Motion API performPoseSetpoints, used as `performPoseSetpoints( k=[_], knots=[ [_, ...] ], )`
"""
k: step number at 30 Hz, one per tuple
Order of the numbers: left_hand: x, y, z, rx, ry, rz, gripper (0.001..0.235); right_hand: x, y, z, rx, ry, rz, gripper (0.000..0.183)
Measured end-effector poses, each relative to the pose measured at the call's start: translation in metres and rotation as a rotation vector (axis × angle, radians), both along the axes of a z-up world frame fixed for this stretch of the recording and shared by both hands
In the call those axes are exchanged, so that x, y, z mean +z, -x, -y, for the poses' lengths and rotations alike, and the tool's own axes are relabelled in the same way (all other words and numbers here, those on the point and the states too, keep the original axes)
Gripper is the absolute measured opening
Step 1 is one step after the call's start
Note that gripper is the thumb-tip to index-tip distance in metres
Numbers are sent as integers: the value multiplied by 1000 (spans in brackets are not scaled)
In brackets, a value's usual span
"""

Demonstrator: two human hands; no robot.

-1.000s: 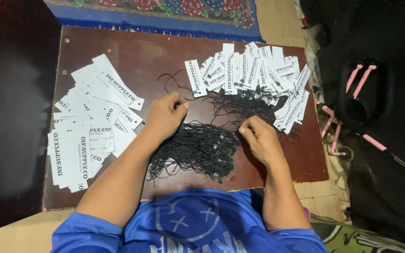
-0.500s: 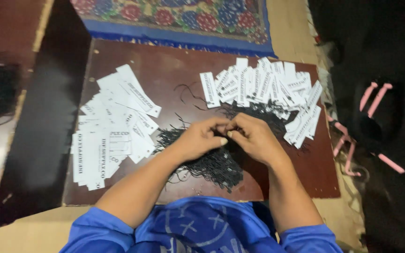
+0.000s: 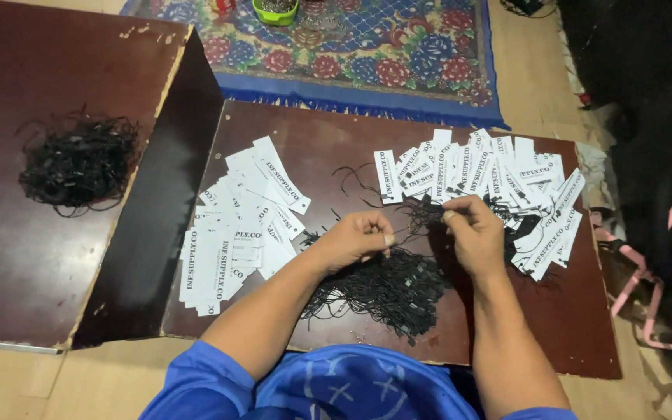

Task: The person sits at a table and repeatedly picks up white paper tags and black cords. They thread the cord through the tag and place the finished item on a growing pile on the table.

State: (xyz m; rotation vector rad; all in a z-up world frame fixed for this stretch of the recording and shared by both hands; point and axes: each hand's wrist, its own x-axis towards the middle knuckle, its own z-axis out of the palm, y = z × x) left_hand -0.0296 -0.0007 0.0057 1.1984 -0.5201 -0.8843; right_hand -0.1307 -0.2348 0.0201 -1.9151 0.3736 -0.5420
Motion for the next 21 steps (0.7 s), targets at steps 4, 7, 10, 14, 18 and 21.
performPoseSetpoints(
  k=[4,7,10,14,18,21],
  knots=[
    [14,0,-4,84,-47,95,12,-8,0,3,150,-97,-13,16],
    [3,4,0,151,-300,481,10,-9,-5,-13,289,270,55,14],
    [-6,8,6,217,-246,920,3,-2,-5,-38,398,292,134,34],
    [-10,11,8,301,-179,974,3,13,-2,-55,408,194,-6,32],
    [-10,12,9,298,-150,891,3,21,-1,-54,352,59,-138,18],
    [-10,12,10,305,-120,872,3,27,3,-53,341,-4,-210,13]
  ],
)
